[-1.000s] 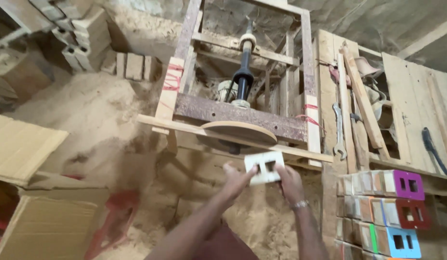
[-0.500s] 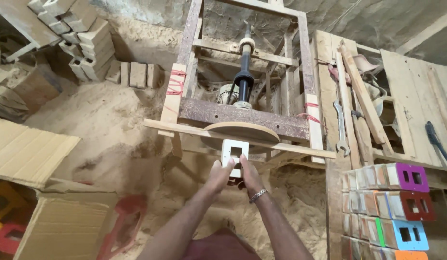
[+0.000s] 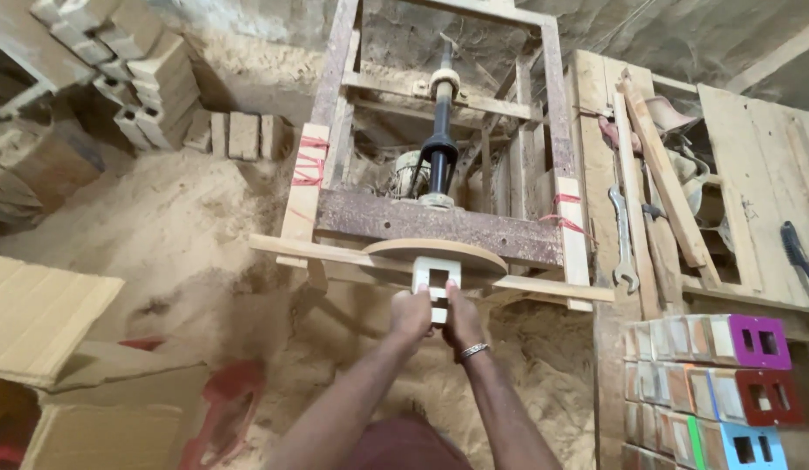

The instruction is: The person sands the edges of several small, colorful wooden blocks using a rotating grinding wheel. They pick up each block from a cardboard box, press it against the spinning wheel to smooth the edges, and then place the finished block on a nearby wooden surface.

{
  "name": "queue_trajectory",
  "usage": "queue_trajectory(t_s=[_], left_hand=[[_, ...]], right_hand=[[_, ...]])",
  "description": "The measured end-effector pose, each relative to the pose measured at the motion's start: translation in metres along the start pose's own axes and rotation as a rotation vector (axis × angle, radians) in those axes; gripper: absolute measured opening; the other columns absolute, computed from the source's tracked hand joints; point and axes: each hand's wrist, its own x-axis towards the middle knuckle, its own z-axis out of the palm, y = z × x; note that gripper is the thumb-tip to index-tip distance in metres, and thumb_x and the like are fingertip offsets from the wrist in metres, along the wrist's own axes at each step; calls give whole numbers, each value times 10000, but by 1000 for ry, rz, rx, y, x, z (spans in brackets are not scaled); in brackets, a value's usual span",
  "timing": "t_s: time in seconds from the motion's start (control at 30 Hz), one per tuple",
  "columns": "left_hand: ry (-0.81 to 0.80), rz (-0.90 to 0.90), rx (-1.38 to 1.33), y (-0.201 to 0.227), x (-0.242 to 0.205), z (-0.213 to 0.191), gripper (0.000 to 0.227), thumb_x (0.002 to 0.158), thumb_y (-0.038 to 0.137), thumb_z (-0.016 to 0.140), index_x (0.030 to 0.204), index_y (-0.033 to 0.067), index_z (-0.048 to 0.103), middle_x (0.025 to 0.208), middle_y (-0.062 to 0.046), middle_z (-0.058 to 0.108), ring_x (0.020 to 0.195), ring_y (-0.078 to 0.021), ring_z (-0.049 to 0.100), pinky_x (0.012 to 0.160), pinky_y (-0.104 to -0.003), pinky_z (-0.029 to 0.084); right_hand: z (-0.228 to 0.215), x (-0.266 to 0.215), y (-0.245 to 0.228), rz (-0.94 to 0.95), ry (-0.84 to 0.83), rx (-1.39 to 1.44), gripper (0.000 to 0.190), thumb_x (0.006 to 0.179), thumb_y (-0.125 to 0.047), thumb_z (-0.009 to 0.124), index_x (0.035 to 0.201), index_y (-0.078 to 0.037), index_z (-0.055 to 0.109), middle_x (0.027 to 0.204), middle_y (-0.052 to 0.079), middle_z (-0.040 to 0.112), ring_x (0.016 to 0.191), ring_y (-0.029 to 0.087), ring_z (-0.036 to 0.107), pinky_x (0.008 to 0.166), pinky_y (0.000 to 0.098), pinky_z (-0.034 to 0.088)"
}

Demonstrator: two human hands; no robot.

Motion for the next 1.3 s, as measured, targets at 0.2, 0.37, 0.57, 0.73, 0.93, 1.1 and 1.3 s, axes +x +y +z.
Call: queue_trajectory(t_s=[0.2, 0.37, 0.57, 0.73, 0.93, 1.1, 1.3], left_hand=[[68, 10, 194, -11, -6, 51, 486, 1002, 397, 546, 1109, -56, 683, 891, -201, 710, 740, -295, 693, 659, -414, 540], [-19, -59, 160, -15, -9, 79, 534, 1011, 448, 526, 1213, -33, 641, 1052, -211, 717, 866, -294, 700, 739, -434, 555], [-445, 124, 172, -38, -23, 24, 502, 945, 442, 639, 1243, 40, 673, 996, -104, 720, 737, -171, 608, 579, -348, 454], [-447, 22, -329, -77, -28, -26, 359, 1045, 376, 522, 1112, 39, 627, 830, -84, 653, 570, -144, 532, 467, -296, 415], [-225, 4, -483, -66, 9, -8, 414, 1083, 429, 417, 1067, 50, 583, 786, -58, 610, 573, -127, 504, 489, -296, 441], [-140, -63, -416, -48, 30, -1, 505, 1089, 478, 377, 1033, 27, 596, 749, -69, 582, 562, -145, 466, 484, -322, 409], [-126, -139, -178, -30, 43, -8, 547, 1080, 515, 335, 1040, 44, 610, 755, -59, 606, 573, -147, 472, 480, -330, 423]], right_hand=[[-49, -1, -9, 54, 173, -186, 564, 982, -589, 515, 841, -74, 694, 591, 11, 572, 414, 118, 446, 362, 284, 301], [-75, -9, -16, 10, 165, -121, 558, 978, -584, 540, 806, -66, 657, 568, 27, 545, 390, 133, 440, 339, 300, 305], [-110, -41, -12, -92, -99, -345, 448, 944, -522, 568, 869, -107, 716, 604, -15, 604, 435, 88, 451, 388, 262, 320], [-88, -44, 6, -215, -206, -315, 326, 916, -411, 701, 913, -88, 748, 658, -58, 639, 512, 26, 525, 444, 211, 392], [-30, -36, 0, -47, -113, 146, 369, 934, -437, 705, 834, -82, 697, 599, -47, 553, 439, 54, 429, 392, 235, 286], [-7, -34, -21, -24, 47, 40, 451, 903, -490, 693, 755, -63, 686, 540, -24, 514, 387, 92, 388, 361, 272, 250], [8, -34, -21, -21, 182, -33, 452, 917, -492, 699, 741, -77, 667, 545, -8, 502, 391, 108, 390, 350, 289, 255]])
